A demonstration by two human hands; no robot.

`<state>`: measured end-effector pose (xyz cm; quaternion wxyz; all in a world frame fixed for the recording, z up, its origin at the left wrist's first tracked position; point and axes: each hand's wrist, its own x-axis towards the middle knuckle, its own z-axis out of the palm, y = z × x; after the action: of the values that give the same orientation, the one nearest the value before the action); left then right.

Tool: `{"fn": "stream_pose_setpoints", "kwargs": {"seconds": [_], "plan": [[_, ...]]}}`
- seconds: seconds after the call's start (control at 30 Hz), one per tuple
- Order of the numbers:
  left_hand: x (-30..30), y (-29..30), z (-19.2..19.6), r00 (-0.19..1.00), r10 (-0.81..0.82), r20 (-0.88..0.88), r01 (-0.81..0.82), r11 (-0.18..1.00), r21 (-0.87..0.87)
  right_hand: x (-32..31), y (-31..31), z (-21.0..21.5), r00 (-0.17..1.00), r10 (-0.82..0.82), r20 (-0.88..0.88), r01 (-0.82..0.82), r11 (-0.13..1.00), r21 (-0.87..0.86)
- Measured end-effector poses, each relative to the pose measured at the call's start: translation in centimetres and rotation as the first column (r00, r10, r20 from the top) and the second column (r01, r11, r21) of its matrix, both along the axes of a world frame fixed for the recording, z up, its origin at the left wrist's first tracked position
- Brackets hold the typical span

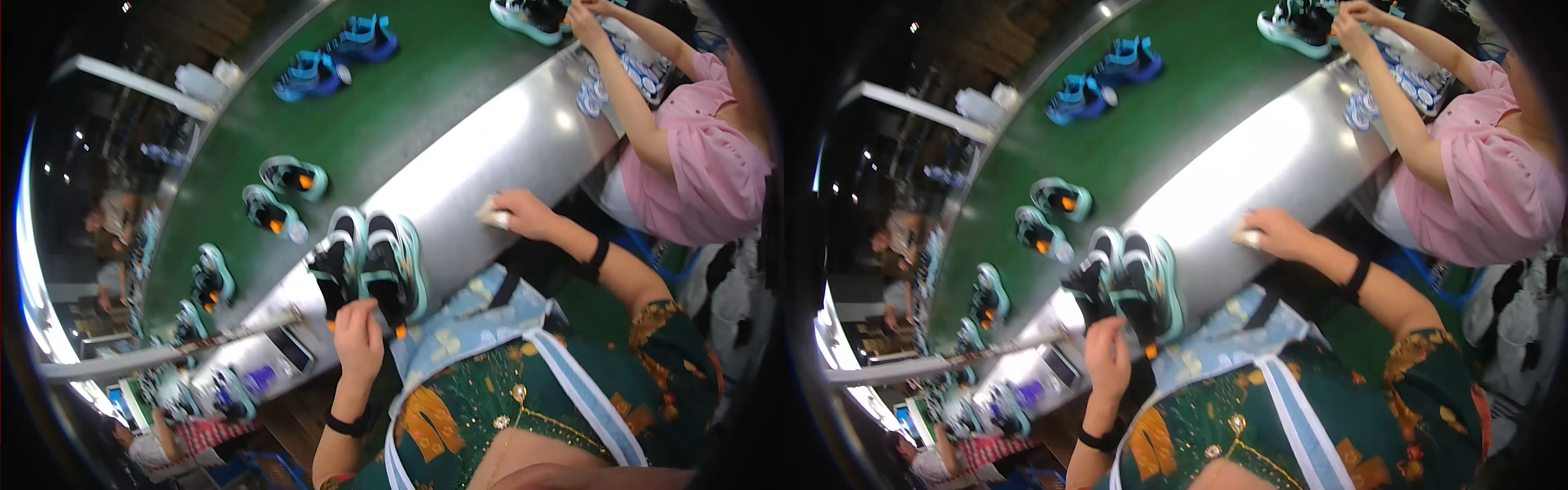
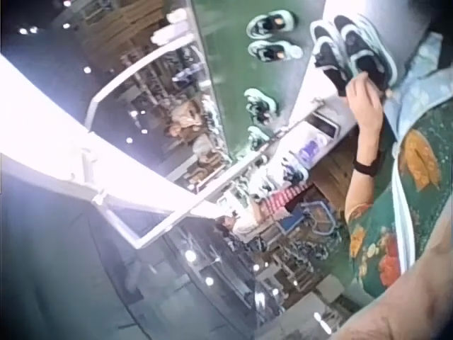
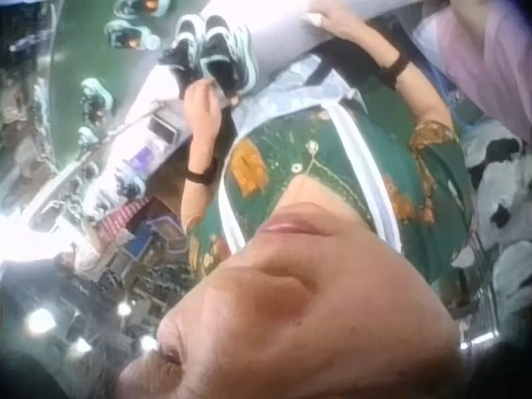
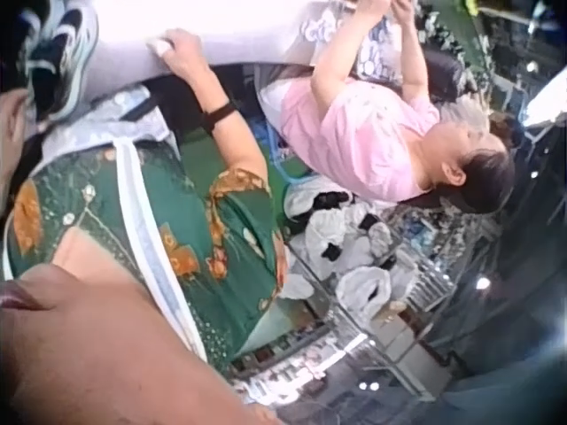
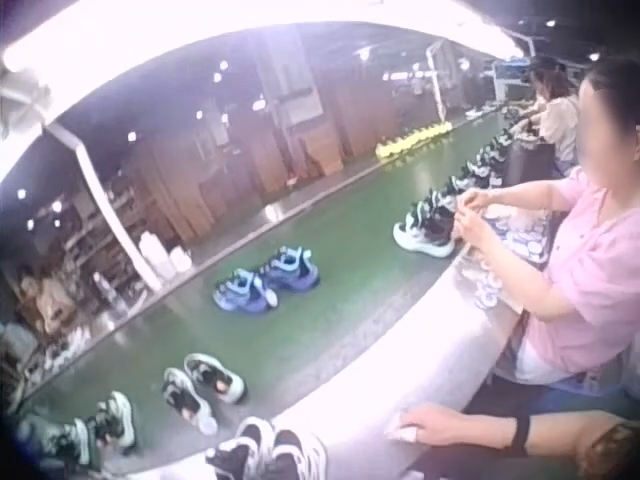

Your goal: Using a cleaning solution and cloth to wipe down the exterior of newly manufactured shoes on a conveyor belt.

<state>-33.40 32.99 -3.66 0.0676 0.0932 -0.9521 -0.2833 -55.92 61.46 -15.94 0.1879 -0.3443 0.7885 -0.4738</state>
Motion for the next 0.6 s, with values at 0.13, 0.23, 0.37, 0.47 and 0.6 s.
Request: {"fn": "stream_pose_setpoints", "kwargs": {"seconds": [0.13, 0.23, 0.37, 0.47, 0.6], "plan": [[0.1, 2.8, -2.1, 0.999, 0.027, -0.029, -0.031, 0.993, -0.114, -0.5, -8.0, 4.5, 0.963, 0.223, 0.153, -0.189, 0.960, -0.208], [0.6, 3.0, -4.5, 0.996, -0.006, -0.085, -0.002, 0.996, -0.095, 0.0, -12.1, 8.2, 0.877, 0.430, 0.214, -0.432, 0.901, -0.039], [0.7, 3.2, -5.8, 0.988, -0.062, -0.140, 0.067, 0.997, 0.029, 0.8, -17.0, 8.4, 0.787, 0.616, 0.035, -0.614, 0.787, -0.056], [0.7, 3.1, -6.6, 0.983, -0.025, -0.181, 0.040, 0.996, 0.081, 1.5, -18.7, 8.7, 0.670, 0.727, -0.151, -0.711, 0.687, 0.150], [0.5, 3.0, -7.6, 0.970, 0.061, -0.237, -0.024, 0.988, 0.155, 2.0, -17.2, 10.6, 0.563, 0.814, -0.142, -0.695, 0.560, 0.450]]}}
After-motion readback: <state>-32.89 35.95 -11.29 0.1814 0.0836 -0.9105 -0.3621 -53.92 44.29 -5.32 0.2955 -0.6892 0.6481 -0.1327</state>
